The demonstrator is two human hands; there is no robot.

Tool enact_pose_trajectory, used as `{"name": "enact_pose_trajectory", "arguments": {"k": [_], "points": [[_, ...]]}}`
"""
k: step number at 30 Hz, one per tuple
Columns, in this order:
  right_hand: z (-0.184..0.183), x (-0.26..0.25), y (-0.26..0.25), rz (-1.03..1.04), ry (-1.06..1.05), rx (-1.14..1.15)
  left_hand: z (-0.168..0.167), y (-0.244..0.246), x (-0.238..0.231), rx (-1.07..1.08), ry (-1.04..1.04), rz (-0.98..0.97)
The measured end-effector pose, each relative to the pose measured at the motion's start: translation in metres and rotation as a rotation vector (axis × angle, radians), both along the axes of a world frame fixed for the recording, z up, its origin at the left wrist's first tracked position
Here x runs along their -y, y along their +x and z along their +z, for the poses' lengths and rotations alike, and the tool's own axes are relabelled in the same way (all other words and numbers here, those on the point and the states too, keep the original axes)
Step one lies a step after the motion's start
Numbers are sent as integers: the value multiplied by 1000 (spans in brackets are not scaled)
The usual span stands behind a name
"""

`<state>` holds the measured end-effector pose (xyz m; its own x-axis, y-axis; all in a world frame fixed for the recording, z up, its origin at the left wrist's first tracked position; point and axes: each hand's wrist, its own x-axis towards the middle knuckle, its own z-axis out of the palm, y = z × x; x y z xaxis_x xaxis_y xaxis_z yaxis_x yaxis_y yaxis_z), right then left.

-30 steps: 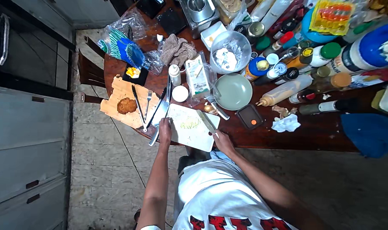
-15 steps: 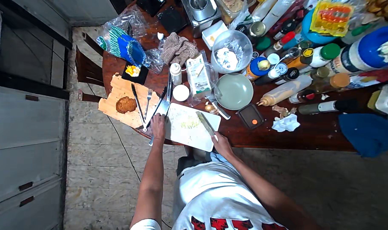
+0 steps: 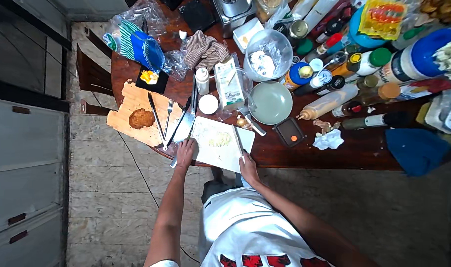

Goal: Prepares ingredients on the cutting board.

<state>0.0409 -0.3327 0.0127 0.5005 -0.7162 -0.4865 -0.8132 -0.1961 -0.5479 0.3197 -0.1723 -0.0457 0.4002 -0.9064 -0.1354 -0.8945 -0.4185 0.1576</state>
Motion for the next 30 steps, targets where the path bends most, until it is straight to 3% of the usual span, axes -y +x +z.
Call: {"name": "enact_pose_trajectory", "arguments": {"k": [4, 13, 21, 30], "points": [[1, -13, 10, 4, -1, -25, 8, 1, -7, 59, -22, 138], [6, -39, 71, 57, 48, 16, 12, -69, -3, -440, -263, 523], [3, -23, 109, 209, 64, 105, 10, -95, 28, -545, -378, 597], [19, 45, 72, 282, 31, 141, -3, -70, 63, -500, -443, 609]]}}
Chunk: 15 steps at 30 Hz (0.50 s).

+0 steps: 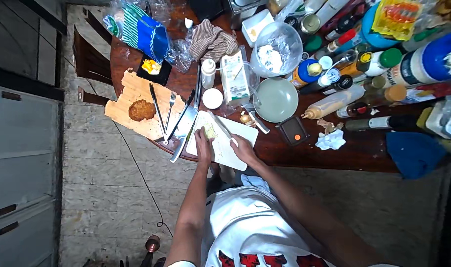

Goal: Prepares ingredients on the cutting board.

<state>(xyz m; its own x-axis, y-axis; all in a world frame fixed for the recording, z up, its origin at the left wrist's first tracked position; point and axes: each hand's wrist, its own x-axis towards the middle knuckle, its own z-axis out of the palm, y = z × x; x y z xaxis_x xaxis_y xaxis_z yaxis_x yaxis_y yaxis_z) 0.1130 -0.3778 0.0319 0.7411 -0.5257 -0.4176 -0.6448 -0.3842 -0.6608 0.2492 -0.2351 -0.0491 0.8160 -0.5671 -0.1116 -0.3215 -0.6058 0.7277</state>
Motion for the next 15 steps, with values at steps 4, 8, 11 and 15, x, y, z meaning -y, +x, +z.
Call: {"name": "enact_pose_trajectory", "arguments": {"k": [4, 8, 11, 15], "points": [[8, 31, -23, 92, -19, -66, 14, 9, -6, -20, -39, -24], [11, 52, -31, 262, -24, -109, 13, -6, -37, 35, -34, 53], [6, 57, -27, 426, -48, -77, 15, -27, -64, 69, -34, 161], [-8, 59, -6, 611, -82, -83, 14, -48, -86, 86, -36, 144]]}}
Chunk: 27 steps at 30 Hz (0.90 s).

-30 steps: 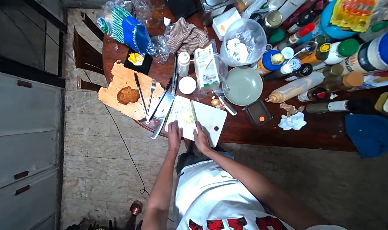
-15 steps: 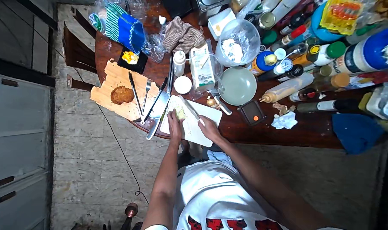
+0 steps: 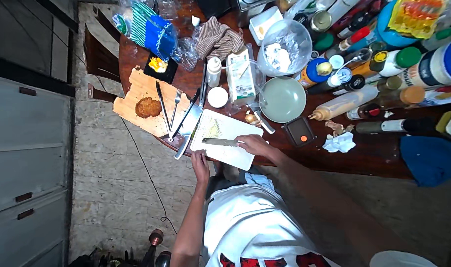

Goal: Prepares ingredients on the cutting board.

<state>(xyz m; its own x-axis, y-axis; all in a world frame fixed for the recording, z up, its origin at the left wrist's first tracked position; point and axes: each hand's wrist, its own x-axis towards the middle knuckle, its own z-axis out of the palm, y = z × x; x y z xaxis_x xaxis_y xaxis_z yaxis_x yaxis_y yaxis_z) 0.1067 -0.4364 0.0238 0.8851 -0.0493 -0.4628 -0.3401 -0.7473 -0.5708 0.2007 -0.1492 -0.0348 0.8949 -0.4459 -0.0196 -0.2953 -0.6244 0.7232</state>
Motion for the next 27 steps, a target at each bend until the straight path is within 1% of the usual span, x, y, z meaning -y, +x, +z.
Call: {"name": "enact_pose_trajectory", "arguments": {"k": [3, 6, 8, 10, 12, 15, 18, 21, 23, 25, 27], "points": [[-8, 3, 22, 56, -61, -10, 0, -10, -2, -9, 41, -144], [-9, 7, 39, 55, -116, 45, 2, -15, 8, -45, 98, -320], [-6, 8, 45, 50, -117, 85, 1, -17, 18, -70, 118, -426], [0, 6, 42, 10, -93, 129, -1, -18, 29, -98, 142, -505], [9, 1, 32, -80, -64, 135, -6, -20, 39, -94, 150, -558], [16, -7, 9, -232, -26, 82, -12, -22, 49, -54, 131, -570], [15, -13, -21, -378, 35, -2, -16, -22, 54, -21, 112, -558], [12, -22, -48, -518, 59, -52, -14, -18, 54, -8, 137, -585], [11, -27, -61, -605, 92, -65, -9, -10, 55, -16, 144, -567], [10, -31, -71, -665, 116, -67, -6, -2, 57, -38, 124, -526], [8, -35, -79, -686, 112, -62, -8, 3, 56, -39, 88, -531]]}}
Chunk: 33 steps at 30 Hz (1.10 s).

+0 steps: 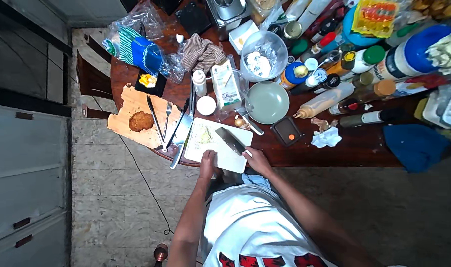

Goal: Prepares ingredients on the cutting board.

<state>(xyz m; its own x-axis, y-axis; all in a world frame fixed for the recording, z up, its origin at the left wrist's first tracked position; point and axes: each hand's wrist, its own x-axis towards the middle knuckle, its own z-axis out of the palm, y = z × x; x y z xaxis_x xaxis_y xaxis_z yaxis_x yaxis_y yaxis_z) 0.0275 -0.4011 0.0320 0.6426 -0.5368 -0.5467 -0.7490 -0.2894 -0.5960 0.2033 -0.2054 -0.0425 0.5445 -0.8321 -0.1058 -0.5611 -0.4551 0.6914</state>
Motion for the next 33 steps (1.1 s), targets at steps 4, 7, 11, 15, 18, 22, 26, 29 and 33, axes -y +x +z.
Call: {"name": "enact_pose_trajectory", "arguments": {"k": [4, 7, 11, 15, 18, 22, 26, 29, 33], "points": [[0, -14, -7, 182, -89, -28, 0, 0, -14, 35, -59, -107], [9, -32, 4, 343, -160, -104, -2, -4, -31, 106, -82, -34], [7, -50, 23, 462, -176, -136, -5, -11, -41, 105, -41, -31], [5, -57, 44, 531, -162, -204, -8, -12, -32, 125, 26, -123], [12, -59, 57, 542, -114, -271, -10, -8, -25, 135, 61, -139], [32, -61, 71, 531, -92, -330, -6, -8, -18, 97, 86, -99], [35, -67, 63, 523, -106, -349, -8, -11, -18, 105, 62, -71], [11, -67, 52, 524, -116, -309, -10, -11, -17, 116, 64, -59], [12, -65, 60, 550, -104, -308, -12, -12, -19, 113, 41, -33]]}}
